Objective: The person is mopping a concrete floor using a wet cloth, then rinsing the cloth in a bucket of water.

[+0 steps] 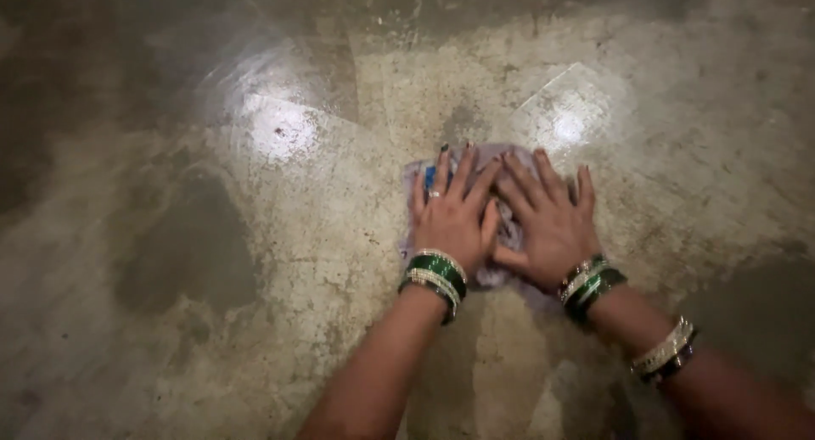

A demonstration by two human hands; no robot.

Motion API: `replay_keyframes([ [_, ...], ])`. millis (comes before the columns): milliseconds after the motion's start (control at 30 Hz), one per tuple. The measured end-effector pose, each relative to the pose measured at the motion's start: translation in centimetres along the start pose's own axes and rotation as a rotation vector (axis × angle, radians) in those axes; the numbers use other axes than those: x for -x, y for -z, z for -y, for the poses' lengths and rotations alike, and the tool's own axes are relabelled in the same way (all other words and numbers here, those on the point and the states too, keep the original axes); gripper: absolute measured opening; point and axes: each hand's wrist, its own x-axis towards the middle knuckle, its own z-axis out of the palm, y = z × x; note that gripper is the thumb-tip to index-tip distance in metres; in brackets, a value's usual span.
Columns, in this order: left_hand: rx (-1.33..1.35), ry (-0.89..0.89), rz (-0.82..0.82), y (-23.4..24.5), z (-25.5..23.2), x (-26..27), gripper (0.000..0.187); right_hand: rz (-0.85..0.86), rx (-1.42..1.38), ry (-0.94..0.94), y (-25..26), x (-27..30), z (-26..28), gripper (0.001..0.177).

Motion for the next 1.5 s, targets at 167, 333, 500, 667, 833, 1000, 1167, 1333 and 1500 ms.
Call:
replay_keyframes([
  [167, -0.014, 0.041, -0.013, -1.0, 1.2, -3.5, 0.054, -0.025, -0.116, 0.048, -0.8, -3.8, -1.5, 0.099],
  [333, -0.046, 0.08, -0.06, -1.9, 2.3, -7.1, 0.052, -0.032, -0.114, 0.057, -1.6, -7.3, -3.0, 0.097],
  [500, -0.035, 0.144, -0.047, -2.5, 3.4, -10.8, 0.051, -0.026, -0.111, 0.077, -2.4, -11.3, -4.6, 0.094],
  [667, -0.059, 0.154, -0.077, -3.5, 4.6, -13.2, 0.051, -0.051, -0.131, 0.125, -3.1, -13.6, -6.1, 0.089],
  [833, -0.027, 0.142, -0.053, -3.5, 4.9, -12.8, 0.051, -0.059, -0.117, 0.097, -2.7, -13.3, -5.4, 0.084],
  [1000, -0.034, 0.066, 0.011, -1.8, 6.5, -10.8, 0.048, -0.102, -0.071, 0.026, -3.2, -11.5, -1.6, 0.088],
  [1167, -0.041, 0.051, 0.046, 1.6, 8.6, -5.9, 0.049, -0.129, -0.103, 0.013, -3.6, -8.9, 3.9, 0.089],
  [1333, -0.083, 0.147, 0.0, 4.4, 9.3, -0.8, 0.049, -0.104, -0.129, 0.108, -2.8, -7.2, 8.1, 0.088],
  [1500, -0.113, 0.29, -0.082, 5.7, 8.6, 4.7, 0.051, -0.052, -0.166, 0.244, -2.1, -6.0, 10.5, 0.087],
])
